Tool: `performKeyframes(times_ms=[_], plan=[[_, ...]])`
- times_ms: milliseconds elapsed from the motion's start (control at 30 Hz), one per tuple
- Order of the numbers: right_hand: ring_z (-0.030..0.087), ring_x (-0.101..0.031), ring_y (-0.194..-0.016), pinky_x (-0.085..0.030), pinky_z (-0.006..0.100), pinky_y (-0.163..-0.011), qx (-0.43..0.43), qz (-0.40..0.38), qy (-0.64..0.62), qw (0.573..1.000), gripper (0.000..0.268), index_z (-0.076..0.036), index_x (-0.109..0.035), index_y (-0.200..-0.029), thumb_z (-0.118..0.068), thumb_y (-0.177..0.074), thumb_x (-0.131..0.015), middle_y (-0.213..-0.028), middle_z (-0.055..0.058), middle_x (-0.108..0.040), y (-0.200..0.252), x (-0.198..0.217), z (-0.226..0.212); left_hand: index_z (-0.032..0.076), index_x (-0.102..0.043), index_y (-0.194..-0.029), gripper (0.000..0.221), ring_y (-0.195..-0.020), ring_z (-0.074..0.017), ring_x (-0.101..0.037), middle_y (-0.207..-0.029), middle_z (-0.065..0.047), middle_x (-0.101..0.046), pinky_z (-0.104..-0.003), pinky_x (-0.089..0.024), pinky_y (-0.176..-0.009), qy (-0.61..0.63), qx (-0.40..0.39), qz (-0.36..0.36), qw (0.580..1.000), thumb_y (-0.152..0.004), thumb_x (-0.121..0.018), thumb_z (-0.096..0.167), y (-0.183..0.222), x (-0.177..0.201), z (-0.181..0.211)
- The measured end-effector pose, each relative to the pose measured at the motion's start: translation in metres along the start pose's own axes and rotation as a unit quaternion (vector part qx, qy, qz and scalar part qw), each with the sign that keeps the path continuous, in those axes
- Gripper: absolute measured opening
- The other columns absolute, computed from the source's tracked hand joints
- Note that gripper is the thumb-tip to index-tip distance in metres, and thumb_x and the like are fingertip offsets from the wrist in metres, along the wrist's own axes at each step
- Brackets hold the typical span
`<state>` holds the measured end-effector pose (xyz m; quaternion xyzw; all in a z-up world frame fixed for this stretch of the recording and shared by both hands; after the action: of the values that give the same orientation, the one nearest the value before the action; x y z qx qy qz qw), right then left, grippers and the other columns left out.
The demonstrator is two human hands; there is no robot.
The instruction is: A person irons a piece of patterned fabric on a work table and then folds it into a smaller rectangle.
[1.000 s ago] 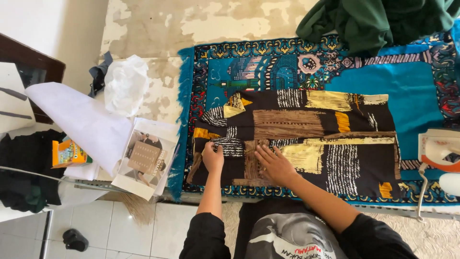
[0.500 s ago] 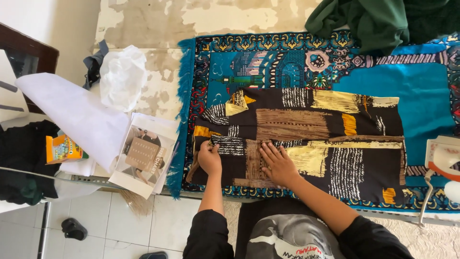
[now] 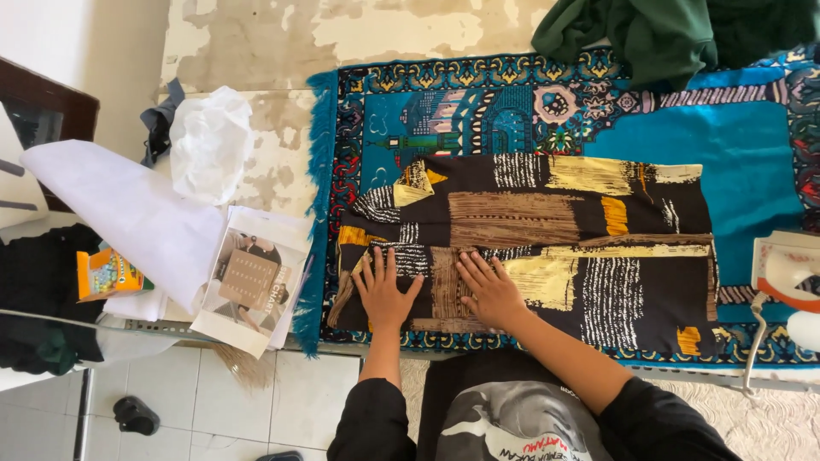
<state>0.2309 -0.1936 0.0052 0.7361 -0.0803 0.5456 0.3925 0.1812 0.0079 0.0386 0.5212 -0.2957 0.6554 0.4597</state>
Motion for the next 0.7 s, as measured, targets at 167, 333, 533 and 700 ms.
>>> performKeyframes(times_ms=[167,333,533,700], plan=[[0.025,0.004,-0.158,0.005,0.051,-0.126,0.008,-0.019,-0.005,1.0,0.075,-0.018,-0.003,-0.166,-0.059,-0.105,-0.016,-0.173,0.004,0.001,0.003,0.005,0.0,0.026,-0.033,-0.163,0.099,-0.154,-0.048,-0.012,-0.171,-0.016,-0.018,-0.062,0.0,-0.124,-0.016,0.004,0.015,1.0,-0.085,-0.054,0.083,-0.002,0.006,-0.007],[0.029,-0.006,-0.157,-0.005,0.051,-0.125,0.031,0.149,-0.01,0.988,0.08,-0.019,-0.013,-0.166,-0.062,-0.101,-0.032,-0.172,0.007,-0.009,0.01,-0.004,0.006,0.024,-0.033,-0.163,0.099,-0.154,-0.0495,-0.012,-0.17,-0.02,-0.018,-0.063,-0.001,-0.123,-0.035,-0.012,0.03,0.999,-0.086,-0.052,0.083,0.001,-0.001,-0.008],[0.039,-0.042,-0.142,-0.04,0.049,-0.111,-0.01,0.367,-0.166,0.915,0.072,-0.011,-0.044,-0.153,-0.037,-0.089,-0.066,-0.157,0.019,-0.041,0.114,0.004,0.065,0.011,-0.035,-0.161,0.101,-0.152,-0.0545,-0.018,-0.166,-0.031,-0.023,-0.068,-0.007,-0.121,-0.118,-0.071,0.165,0.977,-0.088,-0.039,0.079,0.011,0.009,-0.004],[0.04,-0.055,-0.133,-0.046,0.046,-0.108,-0.215,0.545,-0.222,0.78,0.059,-0.001,-0.061,-0.14,-0.008,-0.082,-0.075,-0.14,0.022,-0.058,0.251,-0.044,0.167,0.005,-0.041,-0.158,0.09,-0.154,-0.0452,-0.023,-0.167,-0.028,-0.027,-0.062,-0.004,-0.124,-0.096,-0.152,0.211,0.961,-0.097,-0.027,0.07,0.034,-0.001,0.009]])
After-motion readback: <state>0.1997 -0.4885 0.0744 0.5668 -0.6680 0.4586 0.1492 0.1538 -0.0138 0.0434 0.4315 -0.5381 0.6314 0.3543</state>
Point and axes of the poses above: each hand's wrist, its own y-axis away from the middle knuckle, its own x-axis out of the back of the hand, z = x × y, the point moved 9 cm from there along -y, towards the middle knuckle
